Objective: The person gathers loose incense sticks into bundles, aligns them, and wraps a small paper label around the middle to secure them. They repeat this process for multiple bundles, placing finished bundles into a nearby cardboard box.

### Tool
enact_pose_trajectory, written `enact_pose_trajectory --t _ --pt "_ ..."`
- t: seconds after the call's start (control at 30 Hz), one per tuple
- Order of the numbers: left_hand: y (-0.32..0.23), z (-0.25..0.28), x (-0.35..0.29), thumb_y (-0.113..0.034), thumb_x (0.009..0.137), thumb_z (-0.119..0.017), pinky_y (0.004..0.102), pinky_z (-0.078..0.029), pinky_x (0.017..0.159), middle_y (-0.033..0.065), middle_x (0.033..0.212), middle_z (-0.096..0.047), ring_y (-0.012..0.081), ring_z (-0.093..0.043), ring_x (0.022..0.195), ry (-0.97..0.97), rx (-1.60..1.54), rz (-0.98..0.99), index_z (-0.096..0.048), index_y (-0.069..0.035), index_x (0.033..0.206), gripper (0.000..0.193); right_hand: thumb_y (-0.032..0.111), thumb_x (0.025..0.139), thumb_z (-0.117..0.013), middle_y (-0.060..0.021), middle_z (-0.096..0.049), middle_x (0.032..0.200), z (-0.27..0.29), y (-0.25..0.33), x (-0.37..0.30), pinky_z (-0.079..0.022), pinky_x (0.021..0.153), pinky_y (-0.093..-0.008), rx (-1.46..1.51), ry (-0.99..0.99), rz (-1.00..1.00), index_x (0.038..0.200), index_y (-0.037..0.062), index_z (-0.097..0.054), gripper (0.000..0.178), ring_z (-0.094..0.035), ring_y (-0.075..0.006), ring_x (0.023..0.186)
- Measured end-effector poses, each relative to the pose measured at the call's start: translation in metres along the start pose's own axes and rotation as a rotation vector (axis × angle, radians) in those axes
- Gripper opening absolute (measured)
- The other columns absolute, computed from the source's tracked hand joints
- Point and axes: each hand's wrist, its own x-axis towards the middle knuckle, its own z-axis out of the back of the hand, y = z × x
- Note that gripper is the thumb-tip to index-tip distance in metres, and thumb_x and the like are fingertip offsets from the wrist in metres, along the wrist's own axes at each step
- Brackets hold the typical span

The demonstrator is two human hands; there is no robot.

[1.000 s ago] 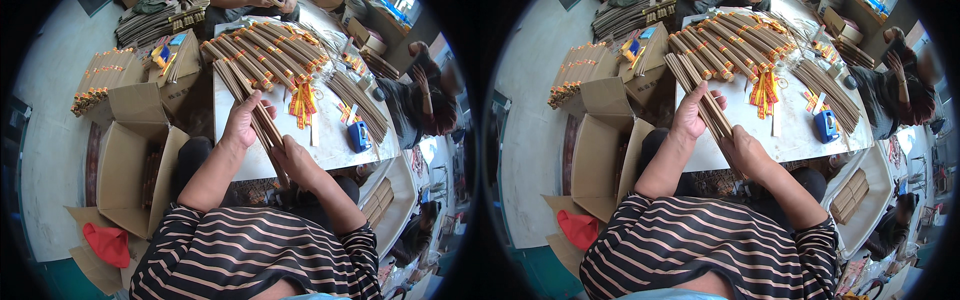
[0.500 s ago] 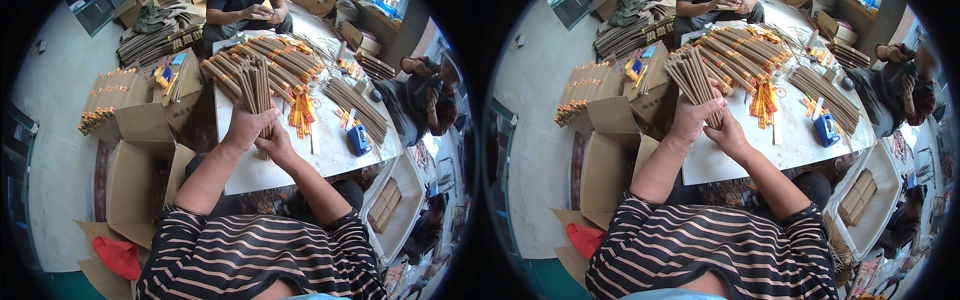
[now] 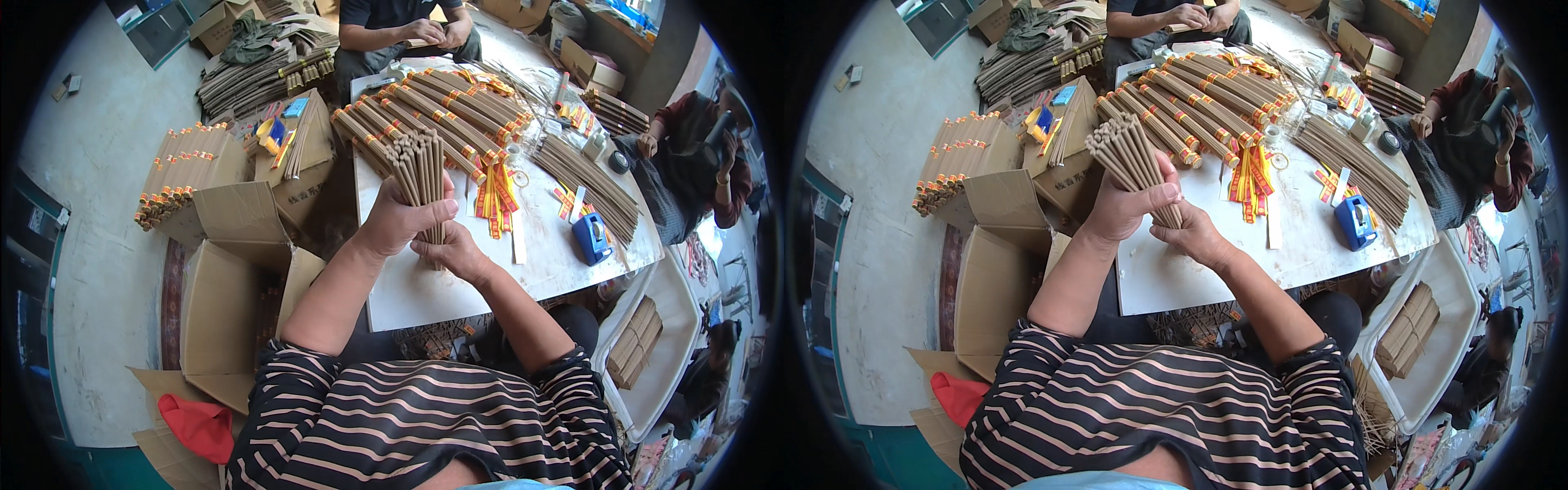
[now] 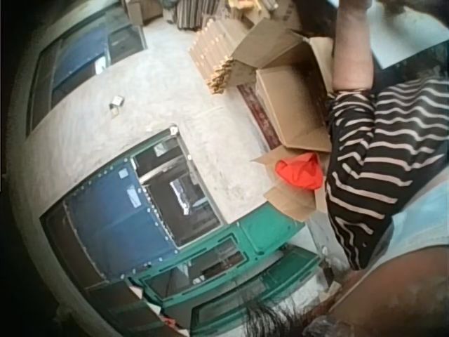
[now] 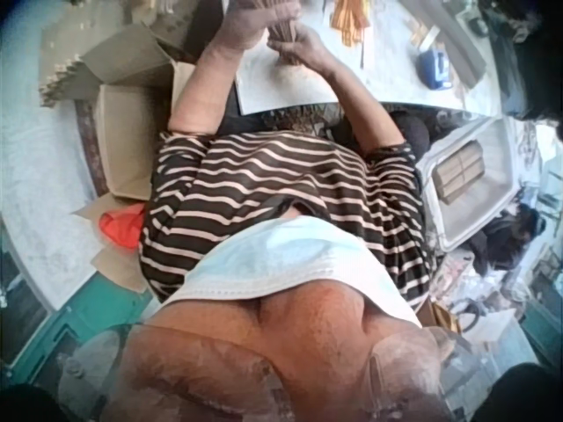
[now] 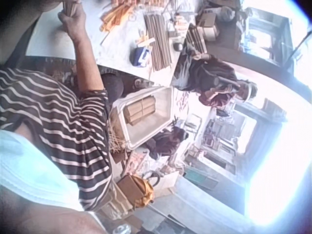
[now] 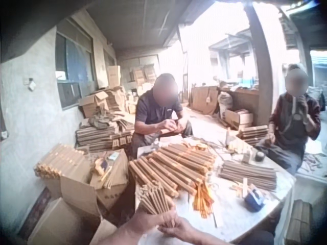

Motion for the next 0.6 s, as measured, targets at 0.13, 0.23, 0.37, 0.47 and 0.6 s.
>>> enact_pose_trajectory --t 0.13,0.23,0.37,0.47,0.6 --pt "0.001 -0.001 0.003 -0.004 0.077 -0.065 0.0250 -0.047 0.063 0.0022 0.072 -0.057 0.0105 -0.057 0.067 -0.044 0.018 -0.034 -0.057 -0.003 0.084 0.011 0.015 0.080 -0.067 -0.0008 -0.056 0.084 0.000 -0.007 0.007 -0.045 0.071 -0.0263 -0.012 0.021 0.011 0.100 0.0056 -0.053 0.027 -0.052 -0.0095 0.079" --pt "-0.003 0.002 0.005 -0.005 0.080 -0.061 0.0275 -0.048 0.063 0.0048 0.069 -0.057 0.0134 -0.057 0.064 -0.156 0.008 -0.083 -0.054 -0.004 0.085 0.009 0.016 0.080 -0.067 0.0005 -0.052 0.076 -0.004 0.007 -0.001 -0.043 0.061 -0.0238 -0.020 0.027 -0.087 0.097 0.0063 -0.051 0.025 -0.049 -0.0073 0.068" --pt "-0.014 0.019 -0.001 -0.014 0.081 -0.063 0.0309 -0.048 0.064 0.0037 0.067 -0.052 0.0165 -0.054 0.062 -0.145 -0.428 0.005 -0.053 -0.008 0.089 0.014 0.014 0.080 -0.066 -0.0001 -0.051 0.066 -0.016 0.025 -0.027 -0.041 0.050 -0.0236 0.117 0.182 -0.071 0.092 0.0021 -0.050 0.023 -0.048 -0.0084 0.055" --pt "0.000 0.031 -0.016 -0.015 0.081 -0.064 0.0287 -0.044 0.059 0.0012 0.066 -0.052 0.0135 -0.052 0.060 -0.083 -0.711 0.132 -0.055 -0.010 0.087 0.012 0.010 0.077 -0.065 -0.0025 -0.052 0.068 -0.023 0.036 -0.049 -0.045 0.052 -0.0248 0.322 0.328 -0.324 0.091 0.0016 -0.050 0.022 -0.052 -0.0102 0.057" --pt "0.016 0.022 -0.024 -0.011 0.079 -0.064 0.0286 -0.043 0.056 0.0010 0.061 -0.051 0.0132 -0.050 0.054 -0.548 -0.379 0.170 -0.052 -0.009 0.073 0.013 0.008 0.075 -0.064 -0.0035 -0.053 0.067 -0.039 0.025 -0.063 -0.046 0.051 -0.0239 -0.260 -0.050 -0.190 0.090 0.0011 -0.050 0.022 -0.053 -0.0109 0.053"
